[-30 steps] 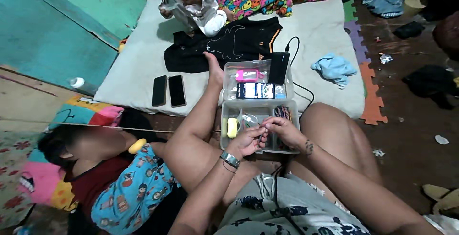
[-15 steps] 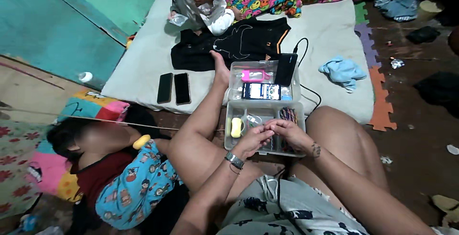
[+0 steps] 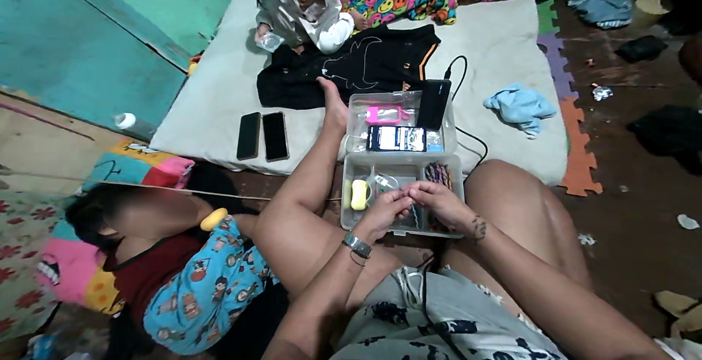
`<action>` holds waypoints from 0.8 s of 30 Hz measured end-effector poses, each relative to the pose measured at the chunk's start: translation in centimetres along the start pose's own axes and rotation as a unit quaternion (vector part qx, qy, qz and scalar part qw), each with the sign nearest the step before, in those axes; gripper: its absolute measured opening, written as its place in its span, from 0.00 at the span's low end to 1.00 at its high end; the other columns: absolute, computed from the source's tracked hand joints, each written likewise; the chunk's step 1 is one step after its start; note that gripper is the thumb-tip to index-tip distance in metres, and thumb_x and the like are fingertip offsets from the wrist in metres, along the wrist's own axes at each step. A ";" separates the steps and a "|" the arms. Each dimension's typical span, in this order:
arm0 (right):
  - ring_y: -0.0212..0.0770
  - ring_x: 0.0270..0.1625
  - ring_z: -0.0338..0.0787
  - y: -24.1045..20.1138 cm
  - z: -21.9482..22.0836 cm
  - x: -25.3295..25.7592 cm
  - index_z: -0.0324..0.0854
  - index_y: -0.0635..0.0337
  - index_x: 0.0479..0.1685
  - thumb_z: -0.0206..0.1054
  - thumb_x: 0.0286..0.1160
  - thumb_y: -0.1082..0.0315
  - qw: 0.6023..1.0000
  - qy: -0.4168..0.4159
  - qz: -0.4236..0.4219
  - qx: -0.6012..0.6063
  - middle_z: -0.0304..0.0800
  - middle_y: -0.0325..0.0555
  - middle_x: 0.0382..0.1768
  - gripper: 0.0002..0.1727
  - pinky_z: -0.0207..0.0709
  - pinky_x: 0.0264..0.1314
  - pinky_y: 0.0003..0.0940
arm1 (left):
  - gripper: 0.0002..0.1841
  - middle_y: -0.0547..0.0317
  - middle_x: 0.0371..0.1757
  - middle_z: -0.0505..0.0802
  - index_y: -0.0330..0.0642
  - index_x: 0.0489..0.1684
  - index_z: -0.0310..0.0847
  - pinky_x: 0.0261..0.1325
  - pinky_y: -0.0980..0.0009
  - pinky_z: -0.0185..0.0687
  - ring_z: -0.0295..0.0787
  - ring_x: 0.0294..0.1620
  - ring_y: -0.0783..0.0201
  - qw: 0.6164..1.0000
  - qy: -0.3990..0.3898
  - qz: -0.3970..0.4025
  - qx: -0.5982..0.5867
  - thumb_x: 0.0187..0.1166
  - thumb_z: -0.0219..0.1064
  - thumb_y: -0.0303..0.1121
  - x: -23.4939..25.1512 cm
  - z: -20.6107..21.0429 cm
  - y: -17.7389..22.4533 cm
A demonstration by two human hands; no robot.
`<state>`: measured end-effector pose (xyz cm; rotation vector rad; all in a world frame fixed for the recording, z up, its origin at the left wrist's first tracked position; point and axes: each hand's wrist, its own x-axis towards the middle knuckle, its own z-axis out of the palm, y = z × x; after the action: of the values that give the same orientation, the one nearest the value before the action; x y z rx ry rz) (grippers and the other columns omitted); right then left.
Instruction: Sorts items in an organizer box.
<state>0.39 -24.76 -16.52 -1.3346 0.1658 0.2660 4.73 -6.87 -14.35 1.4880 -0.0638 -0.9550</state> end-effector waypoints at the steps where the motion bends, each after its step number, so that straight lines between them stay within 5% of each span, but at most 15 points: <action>1: 0.29 0.52 0.89 0.0 -0.1 0.0 0.87 0.63 0.44 0.64 0.81 0.70 1.000 -0.005 0.000 0.009 0.93 0.41 0.51 0.07 0.82 0.58 0.28 | 0.08 0.65 0.35 0.86 0.35 0.53 0.81 0.40 0.78 0.81 0.82 0.32 0.74 0.999 -0.013 -0.016 -0.025 0.87 0.59 0.28 -0.1 -0.2 0.0; 5: 0.30 0.36 0.87 -0.1 0.3 -0.1 0.81 0.59 0.29 0.67 0.76 0.75 0.994 0.028 0.022 0.102 0.91 0.38 0.33 0.07 0.83 0.46 0.28 | 0.05 0.67 0.32 0.87 0.38 0.44 0.82 0.40 0.78 0.81 0.83 0.32 0.75 0.999 -0.031 0.005 0.002 0.85 0.62 0.28 -0.2 0.0 0.0; 9: 0.31 0.28 0.85 -0.1 1.1 -0.1 0.70 0.56 0.27 0.66 0.75 0.80 0.982 0.093 0.045 0.161 0.86 0.38 0.24 0.12 0.82 0.37 0.28 | 0.08 0.65 0.33 0.87 0.33 0.40 0.84 0.45 0.75 0.80 0.81 0.34 0.76 0.987 0.004 0.067 0.148 0.83 0.66 0.30 0.3 0.7 0.0; 12: 0.31 0.27 0.83 0.2 1.6 0.3 0.68 0.57 0.30 0.67 0.77 0.78 0.979 0.130 0.061 0.143 0.84 0.38 0.24 0.13 0.80 0.35 0.27 | 0.11 0.60 0.35 0.87 0.31 0.43 0.85 0.46 0.73 0.80 0.81 0.35 0.74 0.974 0.029 0.062 0.214 0.85 0.64 0.32 0.5 0.9 0.0; 15: 0.30 0.38 0.85 0.2 0.9 0.3 0.80 0.62 0.44 0.63 0.85 0.69 0.996 0.064 0.046 0.039 0.86 0.39 0.37 0.06 0.81 0.48 0.28 | 0.08 0.63 0.34 0.86 0.33 0.44 0.83 0.43 0.76 0.80 0.81 0.33 0.74 0.995 0.019 0.024 0.099 0.86 0.60 0.29 0.3 0.5 -0.3; 17: 0.29 0.44 0.87 0.0 0.5 0.3 0.84 0.64 0.52 0.58 0.89 0.68 0.999 0.013 0.041 0.027 0.90 0.40 0.45 0.11 0.82 0.53 0.28 | 0.07 0.65 0.33 0.86 0.36 0.46 0.82 0.40 0.77 0.81 0.82 0.31 0.74 1.000 0.002 -0.010 0.008 0.88 0.58 0.29 0.1 0.0 -0.5; 20: 0.31 0.40 0.88 -0.2 0.5 0.2 0.86 0.64 0.42 0.62 0.84 0.73 0.996 0.031 0.048 0.072 0.91 0.40 0.39 0.07 0.84 0.50 0.29 | 0.08 0.66 0.32 0.86 0.38 0.47 0.83 0.38 0.78 0.81 0.82 0.30 0.74 0.999 -0.023 -0.021 -0.029 0.88 0.58 0.30 0.0 -0.4 -0.6; 24: 0.31 0.29 0.84 -0.5 0.8 0.2 0.78 0.61 0.32 0.65 0.79 0.77 0.985 0.091 0.067 0.132 0.86 0.38 0.28 0.06 0.81 0.39 0.27 | 0.07 0.67 0.33 0.87 0.35 0.44 0.84 0.42 0.78 0.80 0.82 0.32 0.76 0.996 -0.012 0.037 0.074 0.86 0.62 0.29 0.2 0.2 -0.2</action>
<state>0.67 -24.10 -15.87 -1.0835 0.4316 0.2253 4.69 -7.14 -14.59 1.5989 -0.2098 -0.9251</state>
